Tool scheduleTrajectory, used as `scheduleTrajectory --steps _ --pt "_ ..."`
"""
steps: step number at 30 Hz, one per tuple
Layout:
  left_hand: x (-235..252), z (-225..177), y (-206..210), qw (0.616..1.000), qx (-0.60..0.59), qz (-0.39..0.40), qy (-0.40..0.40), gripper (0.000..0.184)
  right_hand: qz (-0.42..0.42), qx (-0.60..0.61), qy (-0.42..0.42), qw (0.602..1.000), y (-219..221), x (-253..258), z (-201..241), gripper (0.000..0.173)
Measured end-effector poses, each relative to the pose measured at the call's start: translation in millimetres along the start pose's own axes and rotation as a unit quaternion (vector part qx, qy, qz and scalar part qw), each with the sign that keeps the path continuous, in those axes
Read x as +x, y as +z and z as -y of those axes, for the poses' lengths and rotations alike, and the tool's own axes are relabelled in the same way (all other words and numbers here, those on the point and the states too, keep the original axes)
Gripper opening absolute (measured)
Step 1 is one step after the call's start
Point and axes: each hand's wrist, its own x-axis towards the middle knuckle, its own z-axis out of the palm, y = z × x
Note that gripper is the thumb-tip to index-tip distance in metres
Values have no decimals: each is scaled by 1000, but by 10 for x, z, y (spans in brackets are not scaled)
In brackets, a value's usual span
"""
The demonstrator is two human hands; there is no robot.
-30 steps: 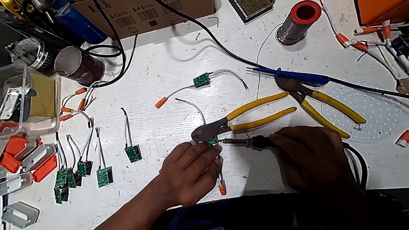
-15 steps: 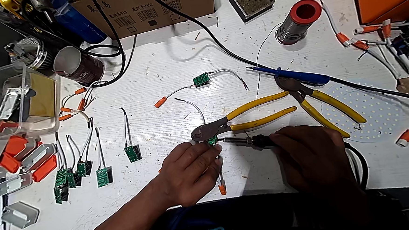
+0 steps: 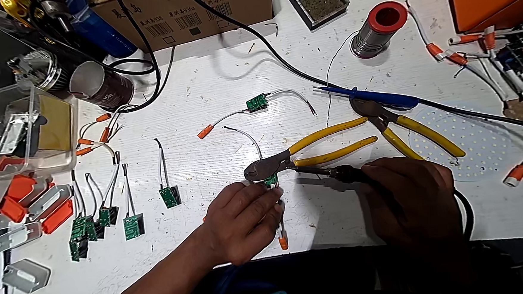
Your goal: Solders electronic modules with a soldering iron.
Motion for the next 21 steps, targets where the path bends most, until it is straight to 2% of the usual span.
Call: scheduleTrajectory --steps 21 --pt "5 7 -2 1000 -8 -1 3 8 -16 17 6 1000 3 5 -13 24"
